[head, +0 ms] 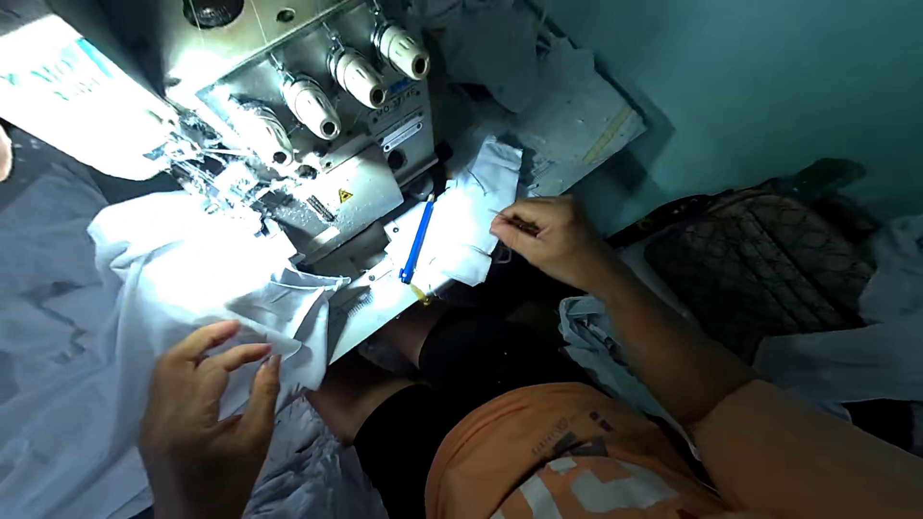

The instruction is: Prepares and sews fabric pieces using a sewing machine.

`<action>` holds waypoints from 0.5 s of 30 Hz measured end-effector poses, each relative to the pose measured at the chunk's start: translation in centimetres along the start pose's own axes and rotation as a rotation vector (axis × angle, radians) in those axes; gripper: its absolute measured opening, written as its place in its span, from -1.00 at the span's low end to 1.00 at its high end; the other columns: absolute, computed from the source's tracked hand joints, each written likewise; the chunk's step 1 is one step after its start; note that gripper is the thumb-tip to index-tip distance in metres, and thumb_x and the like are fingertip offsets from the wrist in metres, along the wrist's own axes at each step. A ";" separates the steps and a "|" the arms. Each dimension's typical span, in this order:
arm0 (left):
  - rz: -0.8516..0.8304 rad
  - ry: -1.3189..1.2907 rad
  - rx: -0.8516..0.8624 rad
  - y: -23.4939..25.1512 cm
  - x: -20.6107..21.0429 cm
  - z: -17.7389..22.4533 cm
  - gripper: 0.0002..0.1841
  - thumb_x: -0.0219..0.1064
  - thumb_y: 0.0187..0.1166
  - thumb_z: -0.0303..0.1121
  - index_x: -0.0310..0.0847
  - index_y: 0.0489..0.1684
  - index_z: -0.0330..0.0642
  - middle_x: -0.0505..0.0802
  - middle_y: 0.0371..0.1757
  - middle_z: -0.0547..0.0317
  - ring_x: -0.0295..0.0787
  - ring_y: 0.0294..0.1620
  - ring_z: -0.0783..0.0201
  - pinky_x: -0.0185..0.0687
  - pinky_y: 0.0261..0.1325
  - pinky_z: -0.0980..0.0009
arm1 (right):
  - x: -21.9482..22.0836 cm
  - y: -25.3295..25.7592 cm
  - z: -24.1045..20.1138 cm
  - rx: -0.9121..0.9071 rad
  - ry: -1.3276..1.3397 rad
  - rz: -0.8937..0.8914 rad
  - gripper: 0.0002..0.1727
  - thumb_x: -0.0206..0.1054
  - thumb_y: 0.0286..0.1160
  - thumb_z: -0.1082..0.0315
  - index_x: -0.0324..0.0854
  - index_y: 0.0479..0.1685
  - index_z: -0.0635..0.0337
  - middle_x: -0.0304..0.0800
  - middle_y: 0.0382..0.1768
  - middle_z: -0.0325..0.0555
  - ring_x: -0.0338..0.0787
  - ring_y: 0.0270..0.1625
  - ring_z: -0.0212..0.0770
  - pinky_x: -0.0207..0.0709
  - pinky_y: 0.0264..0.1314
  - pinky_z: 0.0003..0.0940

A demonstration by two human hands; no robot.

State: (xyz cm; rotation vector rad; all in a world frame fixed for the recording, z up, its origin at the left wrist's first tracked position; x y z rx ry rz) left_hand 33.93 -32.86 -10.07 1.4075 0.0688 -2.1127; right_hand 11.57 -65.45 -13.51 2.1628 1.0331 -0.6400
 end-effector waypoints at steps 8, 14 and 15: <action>-0.074 -0.079 0.090 -0.4 2.8 3.0 -0.74 0.31 0.65 -0.25 0.81 -0.09 -0.26 0.81 0.22 -0.10 0.75 0.26 0.22 0.64 0.27 0.39 | 0.9 -1.5 -0.2 -0.057 -0.007 -0.020 -0.87 0.40 0.45 0.45 0.80 -0.34 0.34 0.75 -0.45 0.00 0.69 -0.40 -0.23 0.55 -0.30 -0.40; -0.195 -0.144 0.175 0.1 5.7 5.1 -0.77 0.24 0.68 -0.26 0.81 -0.05 -0.14 0.89 0.10 0.08 0.83 0.15 0.21 0.72 0.22 0.28 | 0.7 0.5 1.1 -0.005 -0.021 0.082 -0.81 0.33 0.56 0.45 0.83 -0.14 0.38 0.85 -0.22 0.10 0.83 -0.19 -0.16 0.71 -0.02 -0.34; -0.226 -0.148 0.204 0.3 6.5 5.7 -0.78 0.24 0.68 -0.27 0.81 -0.04 -0.11 0.89 0.10 0.11 0.84 0.15 0.21 0.73 0.23 0.26 | 0.3 1.2 2.0 0.096 -0.044 0.089 -0.78 0.32 0.59 0.44 0.81 -0.05 0.43 0.85 -0.12 0.20 0.86 -0.10 -0.03 0.72 0.09 -0.19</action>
Point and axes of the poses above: each hand's wrist, its own y-axis towards the middle knuckle, its own x-axis out of the palm, z = x × y, the point moved 1 cm from there along y, towards the middle knuckle
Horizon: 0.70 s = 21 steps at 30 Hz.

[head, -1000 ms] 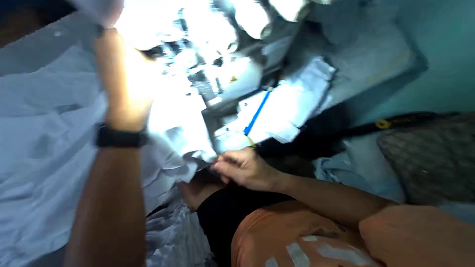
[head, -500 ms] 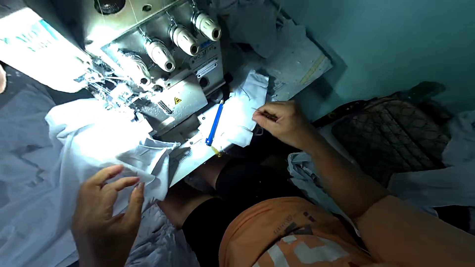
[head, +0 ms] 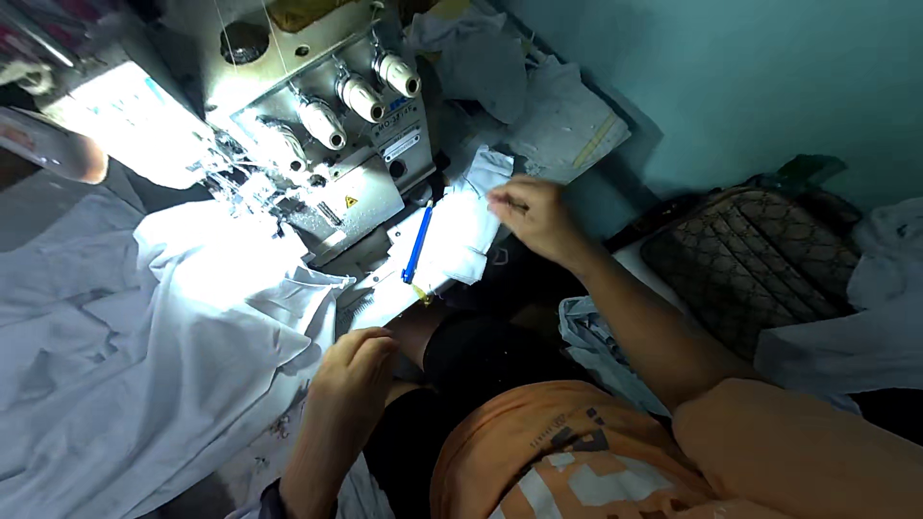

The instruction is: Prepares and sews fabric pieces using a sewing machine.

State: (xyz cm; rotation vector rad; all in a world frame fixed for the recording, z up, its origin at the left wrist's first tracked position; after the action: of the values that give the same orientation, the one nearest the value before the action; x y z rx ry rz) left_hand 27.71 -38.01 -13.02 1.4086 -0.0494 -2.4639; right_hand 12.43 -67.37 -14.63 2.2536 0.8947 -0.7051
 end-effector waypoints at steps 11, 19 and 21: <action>-0.158 0.005 0.146 5.1 5.5 3.2 -0.77 0.17 0.76 -0.28 0.77 -0.06 -0.09 0.90 0.09 0.14 0.85 0.15 0.21 0.70 0.22 0.22 | -1.1 8.9 4.9 0.514 0.060 -0.483 -0.39 0.68 0.28 0.32 0.58 0.23 0.54 0.72 0.11 0.42 0.73 0.19 0.22 0.50 0.37 0.22; 0.073 -0.081 0.053 7.1 4.4 3.8 -0.84 0.37 0.59 -0.39 0.78 -0.05 -0.25 0.85 0.11 -0.02 0.83 0.09 0.11 0.73 0.15 0.11 | -1.5 6.8 3.7 0.436 0.321 -0.213 -0.46 0.67 0.11 0.53 0.59 0.14 0.48 0.75 -0.01 0.17 0.77 -0.01 -0.16 0.66 0.16 -0.20; 0.159 -0.082 0.057 8.6 3.4 5.1 -0.79 0.40 0.55 -0.42 0.77 0.02 -0.32 0.81 0.21 -0.15 0.81 0.16 0.01 0.72 0.19 0.10 | -2.5 6.3 1.5 0.362 0.367 -0.197 -0.49 0.63 0.12 0.51 0.59 0.12 0.42 0.76 -0.08 0.02 0.77 -0.08 -0.31 0.69 0.08 -0.33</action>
State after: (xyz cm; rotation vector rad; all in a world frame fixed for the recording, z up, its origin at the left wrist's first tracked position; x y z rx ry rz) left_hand 23.87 -47.76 -11.74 1.2731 -0.2411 -2.4045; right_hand 15.08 -73.11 -11.85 2.6987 1.2616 -0.5836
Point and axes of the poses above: each hand's wrist, its own y-axis towards the middle knuckle, its own x-axis out of the palm, z = x × y, the point moved 1 cm from there along y, towards the middle knuckle
